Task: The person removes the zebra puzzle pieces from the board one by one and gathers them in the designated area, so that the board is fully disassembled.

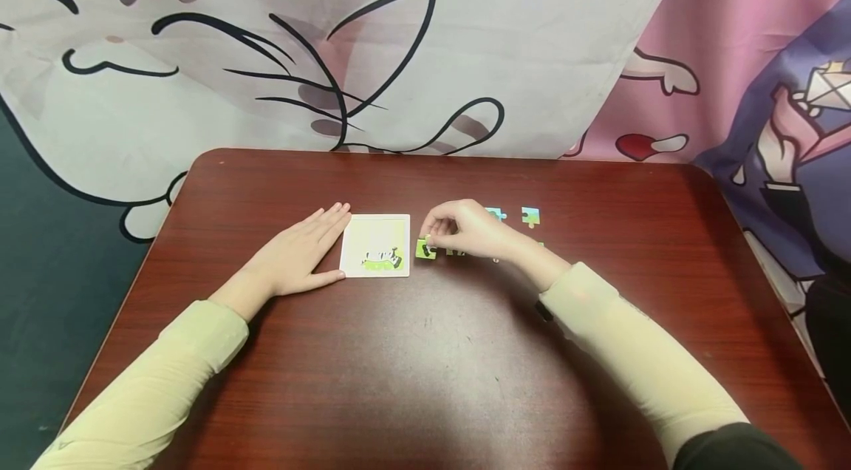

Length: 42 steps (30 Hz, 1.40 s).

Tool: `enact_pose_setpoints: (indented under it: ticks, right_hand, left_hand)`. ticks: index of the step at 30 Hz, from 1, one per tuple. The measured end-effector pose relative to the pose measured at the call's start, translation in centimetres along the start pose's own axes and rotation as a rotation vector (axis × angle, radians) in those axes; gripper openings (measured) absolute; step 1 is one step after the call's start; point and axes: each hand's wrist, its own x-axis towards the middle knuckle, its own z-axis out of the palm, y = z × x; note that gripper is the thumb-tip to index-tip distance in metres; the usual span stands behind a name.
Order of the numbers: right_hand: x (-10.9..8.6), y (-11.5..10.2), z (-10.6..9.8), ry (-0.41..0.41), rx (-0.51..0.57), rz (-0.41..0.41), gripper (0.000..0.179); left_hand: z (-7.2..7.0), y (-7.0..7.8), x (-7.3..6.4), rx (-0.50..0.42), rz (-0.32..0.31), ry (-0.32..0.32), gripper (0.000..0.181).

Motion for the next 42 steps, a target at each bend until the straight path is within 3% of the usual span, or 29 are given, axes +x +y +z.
enact_pose_setpoints:
  ticks: [15, 27, 38, 42]
  right_hand:
    - [-3.2, 2.2, -0.3, -0.089, 0.09, 0.057, 0.009]
    - [-4.6, 2.7, 0.1, -0.108, 0.103, 0.097, 0.01]
    - [-5.0, 3.3, 0.8, -0.094, 0.084, 0.061, 0.009]
    - [-5.0, 3.3, 1.0, -0.074, 0.027, 0.041, 0.009]
  left_hand:
    - [0.2, -0.1, 0.0, -0.008, -0.004, -0.003, 0.099]
    - [0.2, 0.0, -0.1, -0.013, 0.001, 0.003, 0.099]
    - [0.1, 0.0, -0.1, -0.007, -0.008, -0.004, 0.099]
    - [0.2, 0.0, -0.1, -0.002, -0.007, -0.002, 0.099]
